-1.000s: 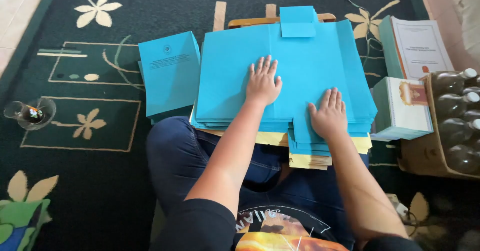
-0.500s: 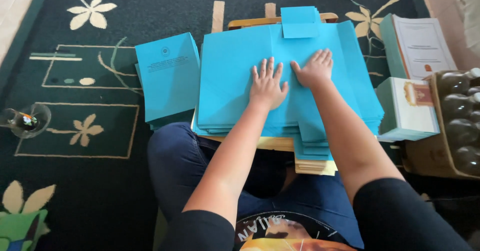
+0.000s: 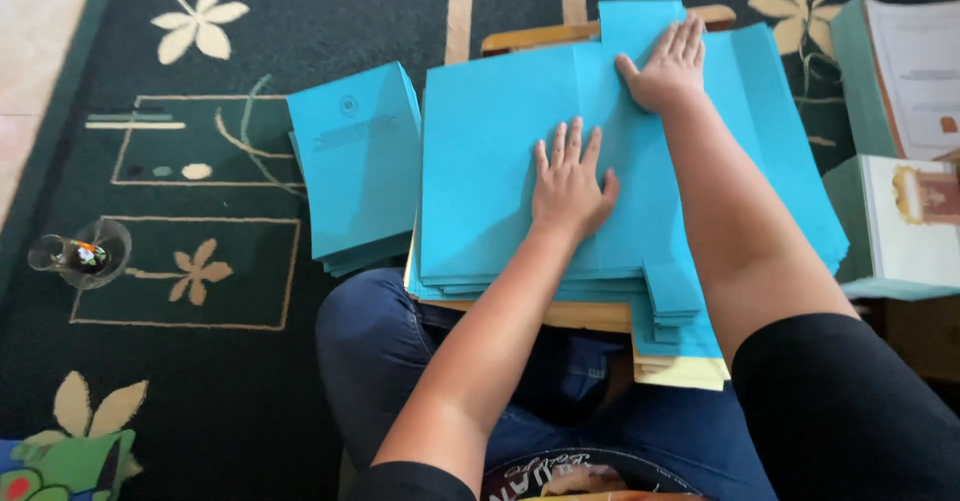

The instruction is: Sorting and stacking blue paper folders on a rug.

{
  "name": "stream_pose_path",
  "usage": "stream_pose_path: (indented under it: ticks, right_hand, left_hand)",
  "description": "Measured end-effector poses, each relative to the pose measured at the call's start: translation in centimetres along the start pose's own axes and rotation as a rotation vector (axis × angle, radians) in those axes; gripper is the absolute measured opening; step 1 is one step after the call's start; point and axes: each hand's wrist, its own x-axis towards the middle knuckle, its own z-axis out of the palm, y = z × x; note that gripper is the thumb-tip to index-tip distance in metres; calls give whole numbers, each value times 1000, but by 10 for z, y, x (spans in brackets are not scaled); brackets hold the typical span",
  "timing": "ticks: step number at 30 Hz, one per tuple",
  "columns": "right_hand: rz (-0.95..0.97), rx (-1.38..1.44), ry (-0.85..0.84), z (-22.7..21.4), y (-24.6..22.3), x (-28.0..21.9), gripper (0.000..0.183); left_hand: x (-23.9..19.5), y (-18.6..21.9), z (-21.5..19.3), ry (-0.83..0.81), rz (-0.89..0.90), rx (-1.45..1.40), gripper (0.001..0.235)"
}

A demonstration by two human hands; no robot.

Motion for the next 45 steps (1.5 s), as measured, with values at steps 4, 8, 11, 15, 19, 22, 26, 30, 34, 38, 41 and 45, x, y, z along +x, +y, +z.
stream_pose_path:
  ticks: [4,8,11,15,19,22,26,30,34,38,41,45]
  right_hand:
    - [-305,-82,-39,-16,-14,-14,92]
    - [-458,-69,-49,-20,-13,-14,80]
    - [-298,-51,46,7,-13,9,83]
    - [-438,-52,15,-6,-20,-10,83]
    - [-257,2,-13,-29,10,-27,83]
    - [-87,16,17,-39,48,-39,89]
    - [8,-38,19,-48,81,-78,96]
    - [2,-79,20,-48,96,-136,97]
    - [-65,-215,88,-38,110,-200,95]
    - [-114,-250,38,-20,129,-233,93]
    - [-150,-229,3,-22,94,-262,93]
    - [-254,-248,7,-3,50,-274,91]
  left_hand:
    - [7,-1,-4,-3,-8,33,72]
    - [5,-2,1,18,-4,66,72]
    - [3,0,0,6,-9,69,73]
    - [5,2,-7,-14,-12,83,73]
    - [4,4,-13,-52,-28,66,71]
    - [4,8,-23,-50,-27,60,70]
    - [1,14,-34,-37,-38,63,71]
    - [0,14,-26,42,-16,88,71]
    - [-5,14,-31,-11,-53,105,70]
    - [-9,16,-26,28,-164,140,74]
    - [-14,26,-24,21,-297,228,79]
    - [-22,30,-26,-21,-305,253,75]
